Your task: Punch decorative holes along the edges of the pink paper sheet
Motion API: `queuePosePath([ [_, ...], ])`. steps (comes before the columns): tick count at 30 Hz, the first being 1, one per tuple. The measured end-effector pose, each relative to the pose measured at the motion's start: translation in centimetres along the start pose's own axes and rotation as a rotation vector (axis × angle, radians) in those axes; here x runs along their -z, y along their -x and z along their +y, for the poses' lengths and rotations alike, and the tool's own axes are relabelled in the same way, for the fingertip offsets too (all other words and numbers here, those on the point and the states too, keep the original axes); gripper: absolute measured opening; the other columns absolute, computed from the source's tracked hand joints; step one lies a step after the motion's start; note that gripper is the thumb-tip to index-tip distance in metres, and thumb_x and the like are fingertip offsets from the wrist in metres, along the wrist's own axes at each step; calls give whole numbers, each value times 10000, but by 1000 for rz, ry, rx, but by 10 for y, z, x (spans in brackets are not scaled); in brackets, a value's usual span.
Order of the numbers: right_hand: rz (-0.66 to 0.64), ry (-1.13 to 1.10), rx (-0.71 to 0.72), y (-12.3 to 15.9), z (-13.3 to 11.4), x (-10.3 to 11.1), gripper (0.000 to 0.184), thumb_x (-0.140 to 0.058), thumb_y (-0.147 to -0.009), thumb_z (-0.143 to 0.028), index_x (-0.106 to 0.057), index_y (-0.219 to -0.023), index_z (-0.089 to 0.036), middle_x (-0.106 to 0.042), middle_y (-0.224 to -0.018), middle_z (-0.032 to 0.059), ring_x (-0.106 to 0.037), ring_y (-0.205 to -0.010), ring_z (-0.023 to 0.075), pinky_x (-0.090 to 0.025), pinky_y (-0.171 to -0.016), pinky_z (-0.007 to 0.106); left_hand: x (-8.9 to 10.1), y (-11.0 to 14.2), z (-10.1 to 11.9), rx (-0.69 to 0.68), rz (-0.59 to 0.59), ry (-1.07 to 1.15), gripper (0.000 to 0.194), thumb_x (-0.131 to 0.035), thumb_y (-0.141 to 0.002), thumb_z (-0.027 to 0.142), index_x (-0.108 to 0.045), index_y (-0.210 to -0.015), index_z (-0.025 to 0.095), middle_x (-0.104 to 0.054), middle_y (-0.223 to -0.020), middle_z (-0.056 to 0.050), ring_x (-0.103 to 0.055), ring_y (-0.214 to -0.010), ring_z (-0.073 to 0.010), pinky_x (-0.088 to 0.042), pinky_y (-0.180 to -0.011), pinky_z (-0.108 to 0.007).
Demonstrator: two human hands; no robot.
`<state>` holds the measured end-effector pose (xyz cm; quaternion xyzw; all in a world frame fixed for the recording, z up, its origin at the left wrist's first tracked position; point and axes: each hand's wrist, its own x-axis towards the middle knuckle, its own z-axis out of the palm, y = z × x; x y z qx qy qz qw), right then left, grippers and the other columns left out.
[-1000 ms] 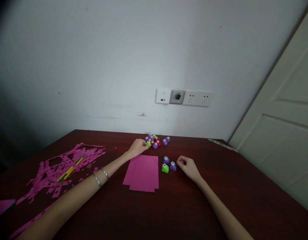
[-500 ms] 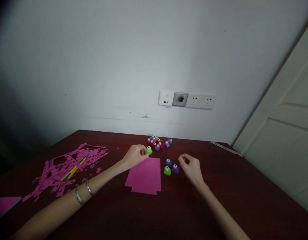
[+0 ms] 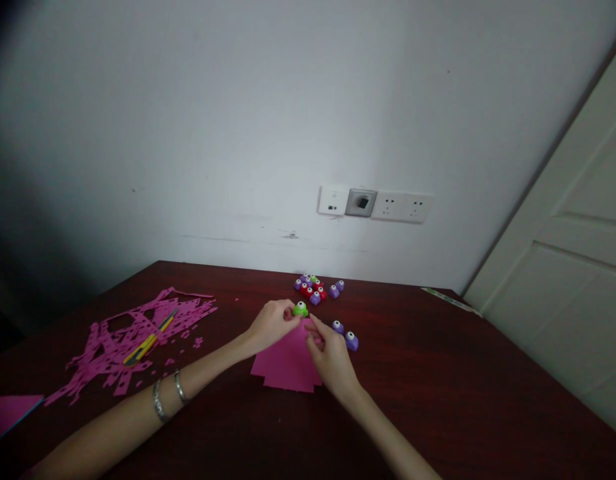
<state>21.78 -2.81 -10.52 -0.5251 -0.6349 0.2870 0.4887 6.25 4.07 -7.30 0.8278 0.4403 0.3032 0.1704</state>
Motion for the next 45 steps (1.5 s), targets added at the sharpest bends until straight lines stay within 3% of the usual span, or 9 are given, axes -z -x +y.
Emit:
queuePosePath([
  [4,-10,-54,40,0,2,-8,524,-506,-773,-220,-442,-1291,-169,-594,-1151,121,-622,-840,180,-525,-764,358,-4,1,-1,-19,-19,70,245,-517,-772,365,-650,-764,159,-663,-714,-52,-592,-642,-160,-414,-592,-250],
  [11,-30,-50,76,1,-1,-11,514,-490,-765,-177,-458,-1277,-202,-598,-1119,97,-618,-867,180,-520,-771,362,-6,3,3,-64,-19,101,241,-511,-795,330,-655,-838,142,-666,-757,-62,-595,-675,-151,-441,-630,-255],
  [17,9,-60,34,-4,1,-8,457,-497,-809,-255,-481,-1263,-206,-617,-1130,96,-628,-899,197,-535,-751,349,-11,10,12,-172,-8,117,302,-339,-895,253,-609,-977,146,-642,-854,-67,-589,-774,-154,-459,-734,-301],
  [24,74,-115,-35,-10,1,0,382,-543,-796,-339,-552,-1140,-172,-649,-1069,107,-646,-891,218,-545,-721,333,-35,21,6,-238,4,196,408,-264,-920,213,-351,-1312,142,-540,-1119,-119,-532,-1020,-194,-438,-897,-383],
  [28,115,-121,-74,-13,2,7,333,-597,-750,-349,-594,-1027,-163,-680,-978,105,-661,-840,218,-550,-697,331,-41,29,8,-301,-16,231,472,-252,-905,156,-241,-1377,143,-437,-1262,-144,-426,-1181,-210,-366,-1007,-394],
  [33,130,-189,-98,-16,6,14,314,-635,-711,-367,-591,-943,-161,-691,-923,98,-665,-829,223,-558,-656,319,-38,33,15,-348,-41,244,504,-265,-876,98,-239,-1376,152,-392,-1309,-136,-374,-1229,-207,-319,-1049,-399],
  [39,130,-190,-129,-18,4,20,326,-647,-675,-361,-582,-913,-147,-686,-872,100,-665,-790,225,-549,-603,302,-29,30,18,-369,-13,175,468,-285,-856,78,-331,-1316,151,-488,-1218,-111,-465,-1118,-188,-380,-975,-377],
  [43,149,-143,-80,-21,4,30,303,-647,-657,-324,-572,-895,-153,-677,-851,86,-656,-760,206,-537,-649,311,-16,17,13,-262,49,-5,357,-349,-811,76,-518,-1114,162,-567,-1035,-74,-504,-992,-194,-405,-888,-387],
  [45,156,-97,-56,-20,5,36,291,-651,-648,-299,-571,-890,-157,-675,-846,79,-650,-760,197,-526,-686,314,-8,8,6,-197,-10,-95,282,-391,-780,83,-584,-969,163,-574,-969,-65,-517,-942,-191,-410,-855,-368],
])
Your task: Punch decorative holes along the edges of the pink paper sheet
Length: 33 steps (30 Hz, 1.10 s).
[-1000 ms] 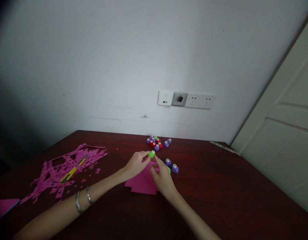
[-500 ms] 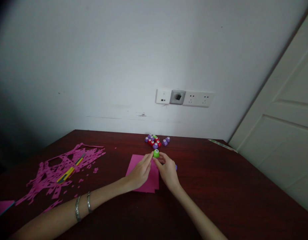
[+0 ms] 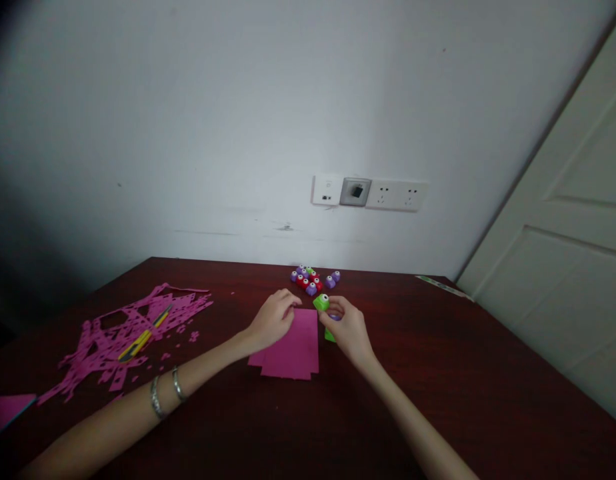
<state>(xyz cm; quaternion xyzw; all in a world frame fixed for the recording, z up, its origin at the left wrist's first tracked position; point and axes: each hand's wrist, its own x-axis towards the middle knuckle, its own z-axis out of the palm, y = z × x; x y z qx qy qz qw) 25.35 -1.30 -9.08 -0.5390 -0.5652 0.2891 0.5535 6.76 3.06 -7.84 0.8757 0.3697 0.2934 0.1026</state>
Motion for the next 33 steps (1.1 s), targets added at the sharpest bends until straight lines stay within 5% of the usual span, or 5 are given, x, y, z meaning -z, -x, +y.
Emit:
queuePosePath([
  [4,-70,72,11,9,2,7,240,-634,-661,-254,-562,-874,-170,-678,-833,64,-646,-782,193,-513,-705,305,13,-8,-23,-108,-415,-126,170,-470,-782,190,-622,-851,161,-578,-885,-73,-541,-847,-192,-430,-752,-315],
  [6,-116,107,5,17,4,8,231,-629,-671,-249,-563,-878,-174,-682,-849,61,-646,-808,195,-508,-717,302,17,-9,-31,-135,-508,-230,188,-540,-769,299,-625,-850,153,-572,-902,-95,-536,-869,-226,-426,-745,-333],
  [14,-296,110,-67,45,0,5,192,-622,-708,-281,-594,-870,-181,-698,-871,54,-651,-826,200,-511,-756,327,23,-11,-42,60,-601,-190,529,-602,-642,618,-587,-900,157,-558,-913,-93,-524,-891,-246,-412,-702,-303],
  [23,-304,283,-55,43,-1,12,184,-646,-663,-262,-676,-825,-180,-672,-767,28,-620,-631,165,-498,-583,267,17,-9,-50,66,-623,-113,470,-670,-619,518,-561,-887,147,-542,-898,-79,-502,-879,-234,-386,-718,-291],
  [33,-314,247,-138,37,4,16,206,-659,-648,-258,-690,-833,-173,-691,-751,40,-639,-675,195,-501,-601,283,12,-10,-53,84,-607,-34,472,-700,-608,445,-553,-936,139,-536,-891,-67,-498,-796,-196,-381,-695,-283],
])
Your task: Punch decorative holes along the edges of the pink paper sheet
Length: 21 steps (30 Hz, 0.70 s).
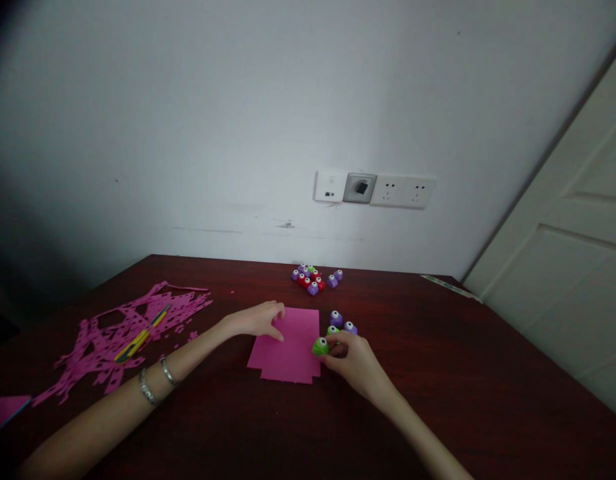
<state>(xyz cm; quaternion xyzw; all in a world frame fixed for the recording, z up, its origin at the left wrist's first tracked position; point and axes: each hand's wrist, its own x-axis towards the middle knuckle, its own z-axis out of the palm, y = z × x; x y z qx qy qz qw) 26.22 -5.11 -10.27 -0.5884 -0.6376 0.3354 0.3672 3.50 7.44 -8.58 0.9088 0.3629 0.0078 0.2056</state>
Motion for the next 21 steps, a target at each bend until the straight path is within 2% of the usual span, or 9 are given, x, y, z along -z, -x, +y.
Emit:
queuePosePath([
  [9,-28,-12,-3,1,-1,0,193,-657,-656,-258,-688,-829,-177,-682,-714,29,-639,-671,194,-502,-604,287,-3,-1,-1,76,16,25,525,-719,-571,484,-546,-939,151,-469,-950,-77,-465,-893,-236,-385,-700,-289],
  [12,-28,-20,-2,1,-1,0,188,-664,-651,-258,-688,-821,-182,-686,-746,33,-643,-685,197,-509,-616,294,-5,-4,-3,64,36,37,531,-731,-554,462,-527,-932,151,-496,-954,-78,-469,-891,-237,-384,-695,-291],
  [16,-22,13,5,1,-2,1,184,-661,-651,-256,-692,-815,-178,-680,-754,36,-637,-674,188,-508,-618,290,-8,-8,-6,64,33,148,570,-738,-560,358,-515,-1033,132,-569,-969,-81,-526,-844,-207,-405,-694,-287],
  [19,-16,58,33,1,-2,2,173,-659,-655,-258,-697,-806,-183,-676,-775,39,-628,-663,181,-506,-623,290,-4,-8,-6,11,72,221,468,-689,-624,290,-570,-1042,118,-610,-998,-100,-554,-870,-202,-415,-732,-290],
  [21,7,86,57,1,-2,2,178,-665,-652,-263,-702,-811,-190,-673,-753,33,-623,-647,179,-503,-615,290,2,-7,-7,-28,58,298,331,-635,-680,277,-628,-965,109,-650,-911,-89,-576,-812,-185,-422,-708,-281],
])
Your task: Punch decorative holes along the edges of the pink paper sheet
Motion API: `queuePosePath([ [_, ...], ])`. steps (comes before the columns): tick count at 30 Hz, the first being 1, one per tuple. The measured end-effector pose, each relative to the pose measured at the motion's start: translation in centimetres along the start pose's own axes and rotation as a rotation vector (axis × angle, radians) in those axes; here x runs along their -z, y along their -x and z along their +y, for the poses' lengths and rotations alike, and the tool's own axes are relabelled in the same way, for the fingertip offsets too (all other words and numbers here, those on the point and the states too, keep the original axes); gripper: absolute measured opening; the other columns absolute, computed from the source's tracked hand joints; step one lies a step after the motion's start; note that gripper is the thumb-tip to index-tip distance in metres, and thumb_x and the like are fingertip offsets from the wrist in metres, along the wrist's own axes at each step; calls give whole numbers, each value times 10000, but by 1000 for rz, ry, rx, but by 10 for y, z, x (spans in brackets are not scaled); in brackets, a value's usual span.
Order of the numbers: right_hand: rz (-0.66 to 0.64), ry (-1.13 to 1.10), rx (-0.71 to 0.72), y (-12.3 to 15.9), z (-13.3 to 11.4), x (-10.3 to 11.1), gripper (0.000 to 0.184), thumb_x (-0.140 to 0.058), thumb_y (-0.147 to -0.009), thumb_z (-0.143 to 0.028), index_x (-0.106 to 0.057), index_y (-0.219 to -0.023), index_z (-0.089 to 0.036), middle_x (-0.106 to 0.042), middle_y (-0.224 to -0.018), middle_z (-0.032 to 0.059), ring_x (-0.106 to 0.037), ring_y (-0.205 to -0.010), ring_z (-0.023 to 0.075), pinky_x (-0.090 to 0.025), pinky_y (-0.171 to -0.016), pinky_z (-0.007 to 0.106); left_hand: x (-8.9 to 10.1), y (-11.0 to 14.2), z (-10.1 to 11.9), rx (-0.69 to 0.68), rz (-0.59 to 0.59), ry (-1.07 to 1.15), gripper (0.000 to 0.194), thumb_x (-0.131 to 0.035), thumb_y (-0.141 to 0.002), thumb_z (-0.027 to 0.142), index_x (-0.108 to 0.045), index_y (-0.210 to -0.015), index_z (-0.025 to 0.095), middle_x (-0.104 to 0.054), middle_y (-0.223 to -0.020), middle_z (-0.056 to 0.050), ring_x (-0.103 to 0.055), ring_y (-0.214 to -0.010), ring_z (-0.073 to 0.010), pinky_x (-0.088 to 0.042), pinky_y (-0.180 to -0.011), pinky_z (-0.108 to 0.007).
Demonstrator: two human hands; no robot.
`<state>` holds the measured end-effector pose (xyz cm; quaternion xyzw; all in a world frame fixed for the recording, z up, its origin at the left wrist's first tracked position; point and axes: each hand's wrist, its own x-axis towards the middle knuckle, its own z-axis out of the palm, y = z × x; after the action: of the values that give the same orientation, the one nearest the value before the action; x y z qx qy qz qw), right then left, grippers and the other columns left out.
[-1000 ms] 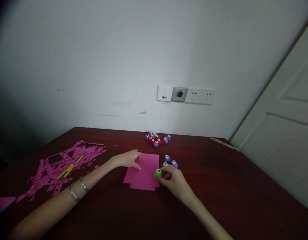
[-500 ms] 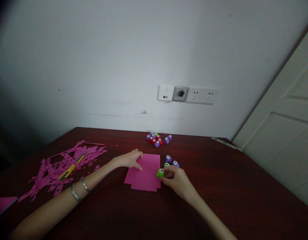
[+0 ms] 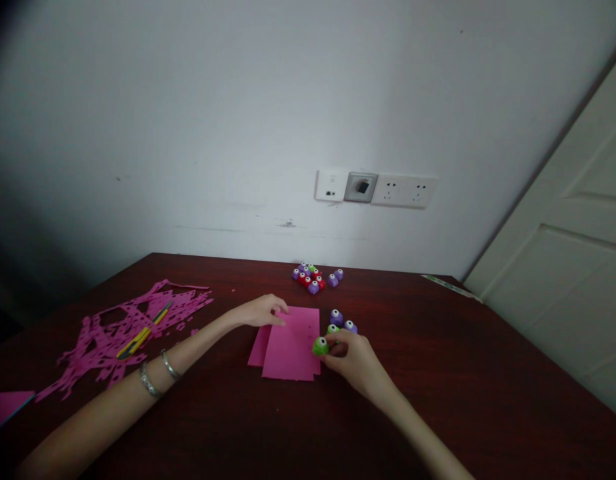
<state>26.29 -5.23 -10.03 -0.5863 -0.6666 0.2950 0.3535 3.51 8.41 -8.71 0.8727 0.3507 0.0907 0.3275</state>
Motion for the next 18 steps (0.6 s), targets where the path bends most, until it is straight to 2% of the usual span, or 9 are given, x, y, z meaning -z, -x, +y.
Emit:
queuePosePath([
  [4,49,-68,7,-1,2,-1,223,-665,-666,-300,-691,-856,-188,-668,-690,18,-622,-608,172,-513,-586,288,15,1,0,-1,-23,195,207,-588,-713,253,-676,-840,116,-677,-748,-46,-586,-692,-147,-421,-649,-253],
  [9,93,-143,-44,-1,4,-3,298,-659,-674,-386,-646,-877,-168,-658,-682,21,-611,-549,164,-521,-485,279,28,2,-5,15,10,388,216,-613,-694,262,-686,-848,130,-678,-770,-39,-564,-694,-124,-406,-677,-255],
  [14,121,-107,-12,0,2,-5,276,-673,-663,-372,-630,-845,-169,-650,-660,14,-611,-535,166,-525,-493,289,30,7,-5,46,-36,442,265,-638,-677,310,-690,-858,124,-649,-716,-35,-503,-616,-99,-358,-582,-232],
  [18,124,-100,-16,1,-1,-6,260,-676,-669,-364,-620,-834,-171,-640,-650,10,-603,-524,162,-527,-468,284,28,8,-4,44,-64,478,257,-650,-663,303,-690,-843,124,-627,-680,-22,-483,-595,-90,-349,-570,-229],
])
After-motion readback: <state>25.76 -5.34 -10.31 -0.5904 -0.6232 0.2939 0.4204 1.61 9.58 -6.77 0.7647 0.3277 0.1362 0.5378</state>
